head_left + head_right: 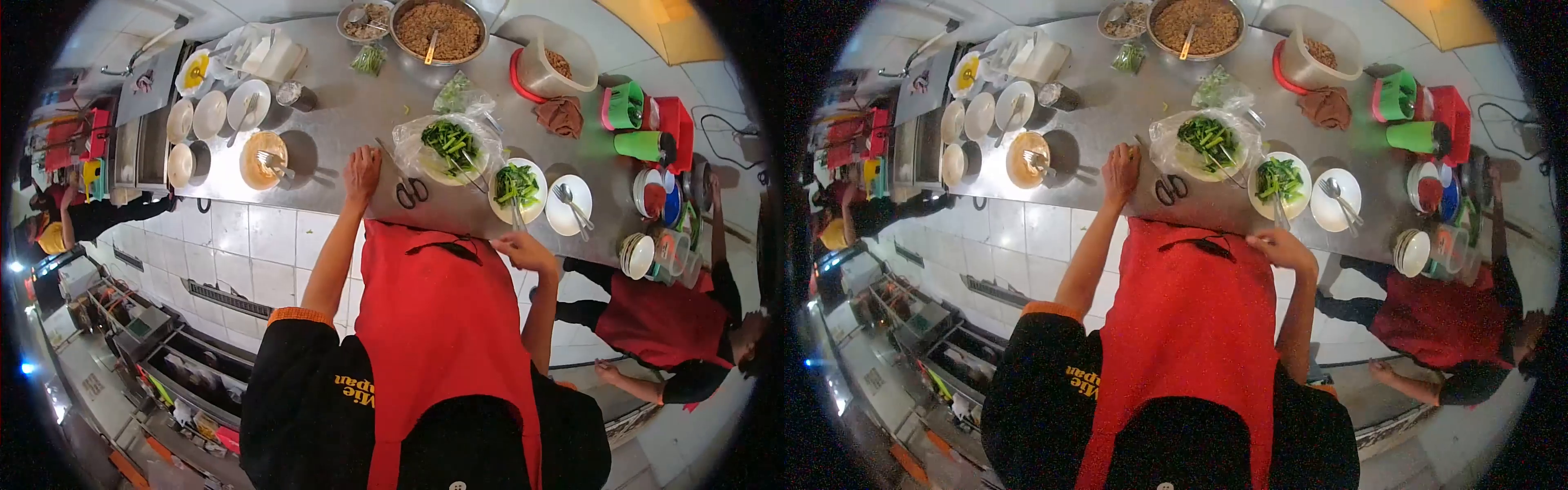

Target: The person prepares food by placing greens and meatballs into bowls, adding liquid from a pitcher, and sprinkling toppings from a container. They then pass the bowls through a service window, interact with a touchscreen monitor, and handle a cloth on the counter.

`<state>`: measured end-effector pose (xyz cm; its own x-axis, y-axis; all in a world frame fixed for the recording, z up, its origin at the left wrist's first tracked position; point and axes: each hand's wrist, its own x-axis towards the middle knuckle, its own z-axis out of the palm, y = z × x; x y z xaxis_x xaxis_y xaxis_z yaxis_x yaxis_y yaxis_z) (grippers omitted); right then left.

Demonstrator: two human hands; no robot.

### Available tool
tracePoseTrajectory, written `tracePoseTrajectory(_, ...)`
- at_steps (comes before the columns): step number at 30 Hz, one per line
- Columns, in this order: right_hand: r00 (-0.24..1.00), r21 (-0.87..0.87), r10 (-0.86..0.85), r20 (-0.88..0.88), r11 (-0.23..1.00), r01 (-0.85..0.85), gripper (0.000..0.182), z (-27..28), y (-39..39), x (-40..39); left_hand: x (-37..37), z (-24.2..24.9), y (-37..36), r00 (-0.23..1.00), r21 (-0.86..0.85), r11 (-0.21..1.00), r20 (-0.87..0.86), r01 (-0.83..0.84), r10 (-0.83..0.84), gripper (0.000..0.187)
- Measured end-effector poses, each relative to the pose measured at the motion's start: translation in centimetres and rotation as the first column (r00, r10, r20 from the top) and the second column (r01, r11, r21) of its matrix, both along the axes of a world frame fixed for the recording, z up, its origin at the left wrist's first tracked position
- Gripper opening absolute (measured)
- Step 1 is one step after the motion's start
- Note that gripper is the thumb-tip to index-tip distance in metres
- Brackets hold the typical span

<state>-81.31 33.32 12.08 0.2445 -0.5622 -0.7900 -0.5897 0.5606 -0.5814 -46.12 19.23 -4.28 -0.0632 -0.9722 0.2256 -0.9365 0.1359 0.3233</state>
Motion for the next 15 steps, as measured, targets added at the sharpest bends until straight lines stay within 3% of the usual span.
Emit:
tracePoseTrajectory(2, 0.984, -0.227, 0.119, 0.136, 0.97, -0.086, 0.038, 0.2, -4.2, 1.5, 0.9, -0.6, -0.8, 1.0, 0.069, 0.997, 0.007, 0.019, -0.02, 0.025)
tracePoseTrajectory(4, 0.986, -0.365, 0.126, 0.105, 0.928, -0.08, 0.036, 1.5, -9.7, 4.7, 2.1, -0.5, -1.3, 1.0, 0.104, 0.994, 0.0, 0.018, -0.018, 0.026)
tracePoseTrajectory(6, 0.993, -0.632, 0.074, 0.092, 0.775, 0.0, 0.03, 0.0, -15.2, 8.7, 3.3, 0.4, -1.4, 0.999, 0.134, 0.99, -0.006, 0.034, -0.034, 0.027)
tracePoseTrajectory(8, 0.994, -0.703, 0.098, 0.045, 0.71, -0.038, 0.023, -4.3, -20.9, 12.1, 4.4, 2.7, -0.6, 0.985, 0.039, 0.999, -0.169, -0.028, 0.034, 0.028)
tracePoseTrajectory(9, 0.996, -0.727, 0.049, -0.072, 0.681, -0.087, 0.02, -5.6, -23.0, 14.2, 4.8, 3.9, -0.1, 0.985, 0.036, 0.999, -0.17, -0.023, 0.028, 0.028)
tracePoseTrajectory(10, 0.982, -0.744, -0.004, -0.186, 0.654, -0.138, 0.017, -6.8, -24.6, 15.9, 5.3, 5.2, 0.5, 0.957, 0.071, 0.994, -0.275, -0.081, 0.097, 0.029)
tracePoseTrajectory(11, 0.983, -0.746, -0.01, -0.186, 0.653, -0.134, 0.017, -8.4, -25.8, 17.1, 5.8, 6.3, 1.2, 0.912, 0.113, 0.984, -0.374, -0.134, 0.167, 0.03)
tracePoseTrajectory(12, 0.932, -0.732, -0.062, -0.356, 0.639, -0.237, 0.017, -10.1, -26.8, 18.3, 6.4, 7.2, 1.8, 0.913, 0.109, 0.985, -0.374, -0.132, 0.164, 0.03)
tracePoseTrajectory(13, 0.851, -0.699, -0.113, -0.513, 0.63, -0.338, 0.016, -11.6, -27.5, 19.4, 7.1, 8.0, 2.4, 0.85, 0.173, 0.974, -0.482, -0.148, 0.215, 0.03)
tracePoseTrajectory(15, 0.851, -0.656, -0.043, -0.523, 0.658, -0.37, 0.014, -13.7, -28.1, 20.3, 8.9, 8.9, 3.3, 0.623, 0.386, 0.919, -0.7, -0.081, 0.349, 0.031)
